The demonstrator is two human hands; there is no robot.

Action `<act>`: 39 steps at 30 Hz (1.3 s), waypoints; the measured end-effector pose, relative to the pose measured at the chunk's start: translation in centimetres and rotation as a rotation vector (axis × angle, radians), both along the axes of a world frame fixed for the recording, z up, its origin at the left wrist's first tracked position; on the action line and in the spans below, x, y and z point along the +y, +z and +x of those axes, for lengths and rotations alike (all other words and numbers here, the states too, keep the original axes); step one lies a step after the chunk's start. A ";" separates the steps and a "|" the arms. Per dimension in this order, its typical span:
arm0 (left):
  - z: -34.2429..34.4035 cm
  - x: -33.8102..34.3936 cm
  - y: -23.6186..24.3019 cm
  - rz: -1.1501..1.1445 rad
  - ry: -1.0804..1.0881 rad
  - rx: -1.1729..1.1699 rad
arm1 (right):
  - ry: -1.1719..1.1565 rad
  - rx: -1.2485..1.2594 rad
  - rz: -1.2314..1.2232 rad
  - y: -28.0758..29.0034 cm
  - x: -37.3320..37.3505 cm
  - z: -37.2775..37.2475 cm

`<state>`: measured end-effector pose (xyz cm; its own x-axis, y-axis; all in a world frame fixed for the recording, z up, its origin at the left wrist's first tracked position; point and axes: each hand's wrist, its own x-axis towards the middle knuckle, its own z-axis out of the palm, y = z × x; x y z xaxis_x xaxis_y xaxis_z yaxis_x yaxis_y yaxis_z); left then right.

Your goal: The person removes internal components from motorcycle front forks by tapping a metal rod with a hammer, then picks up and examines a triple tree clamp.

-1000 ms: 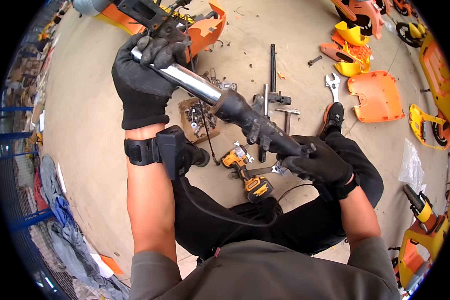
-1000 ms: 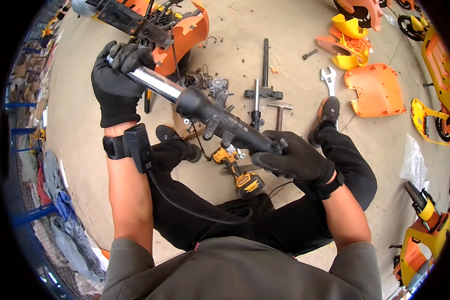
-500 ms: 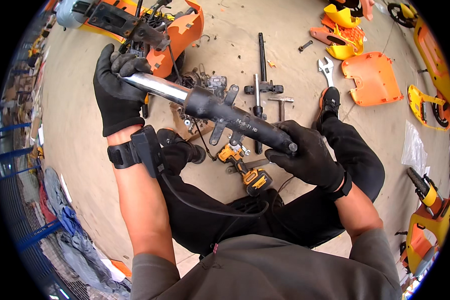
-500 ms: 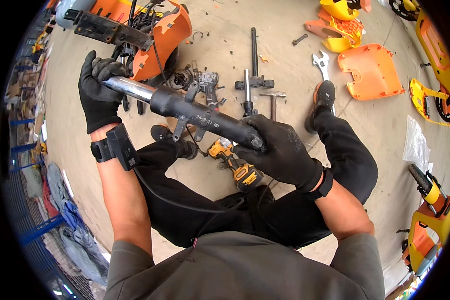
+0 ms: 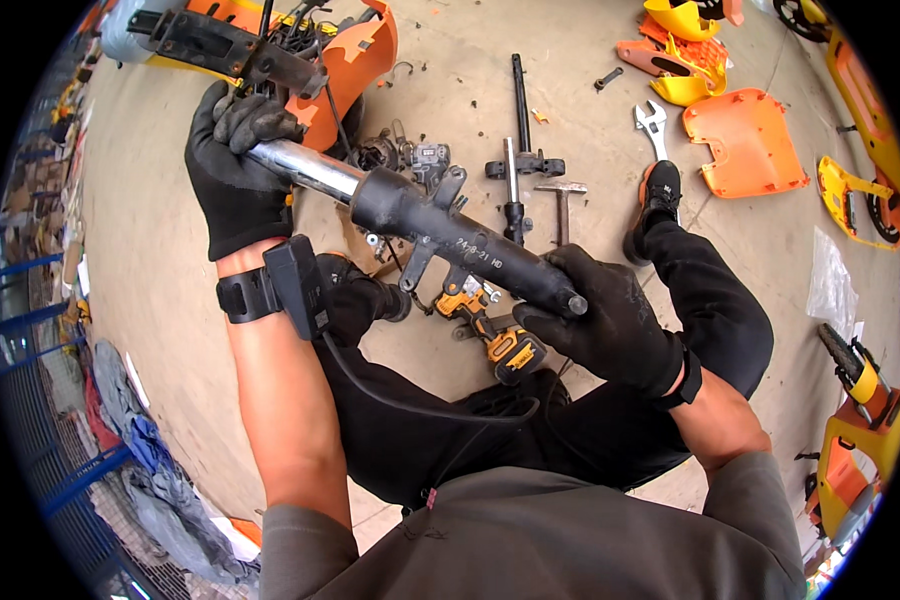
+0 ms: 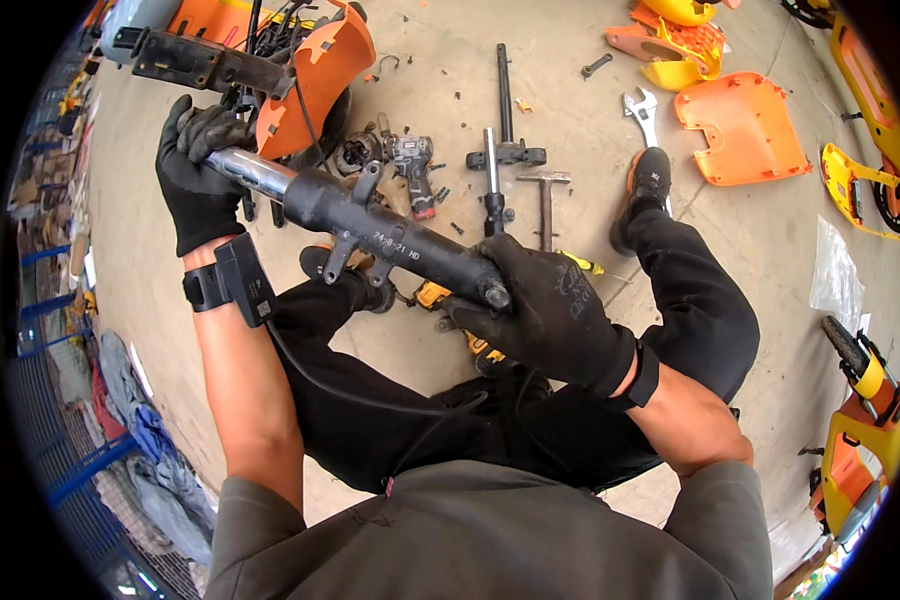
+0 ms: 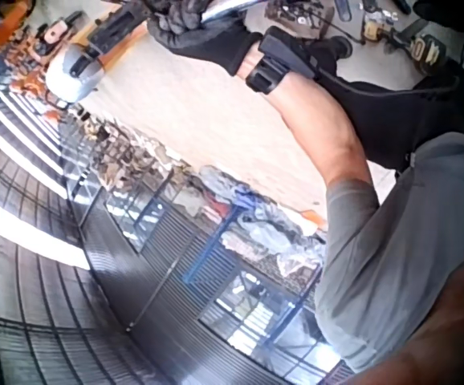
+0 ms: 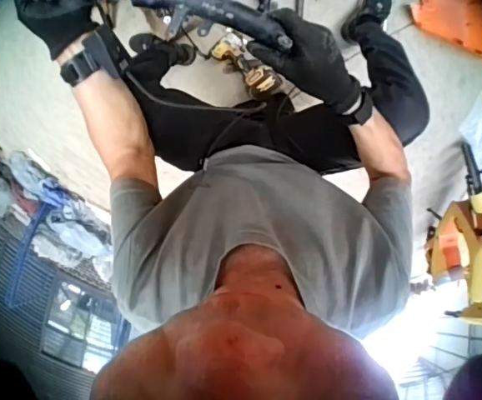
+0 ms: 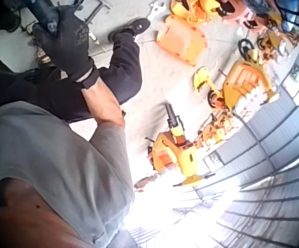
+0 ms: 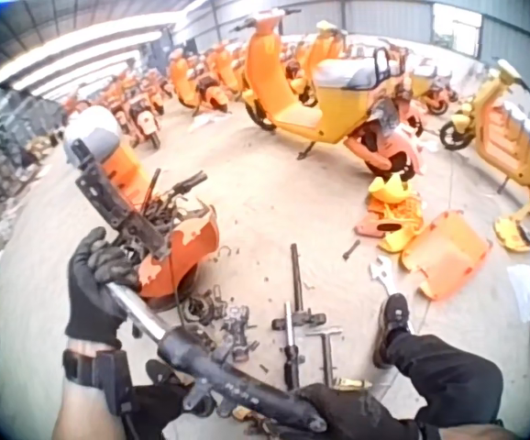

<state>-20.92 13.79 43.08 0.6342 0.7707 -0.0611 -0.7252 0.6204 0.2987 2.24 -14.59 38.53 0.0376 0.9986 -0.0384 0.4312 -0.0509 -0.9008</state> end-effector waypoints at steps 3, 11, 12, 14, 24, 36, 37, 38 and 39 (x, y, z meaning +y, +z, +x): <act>0.0 0.1 0.1 0.162 -0.079 -0.016 | 0.036 0.352 -0.250 1.4 -0.2 0.0; -0.5 0.2 1.2 0.321 -0.122 -0.141 | 0.132 0.991 -0.766 2.8 0.4 -0.4; -0.5 0.2 1.4 0.302 -0.127 -0.136 | 0.128 0.969 -0.753 2.8 0.4 -0.2; -0.4 0.2 1.8 0.263 -0.141 -0.127 | 0.118 0.928 -0.726 2.7 0.4 0.3; -0.3 -0.1 0.6 0.064 0.268 0.237 | 0.024 0.773 -0.633 0.0 0.9 2.6; 0.1 0.8 -1.6 0.132 -0.012 0.080 | 0.006 0.915 -0.716 -0.4 -0.3 1.3; 0.1 0.8 -1.3 0.157 -0.047 0.046 | 0.017 0.959 -0.714 -0.4 -0.3 1.2; 0.1 0.7 -1.0 0.176 -0.076 0.018 | 0.027 1.003 -0.711 -0.5 -0.4 1.2; 0.2 0.5 -0.9 0.184 -0.109 -0.005 | 0.031 1.054 -0.716 -0.7 -0.7 1.0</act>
<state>-20.69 14.27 42.14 0.7145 0.6952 0.0779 -0.6584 0.6307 0.4108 3.26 -15.29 37.80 -0.3623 0.7425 -0.5635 -0.4641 -0.6680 -0.5817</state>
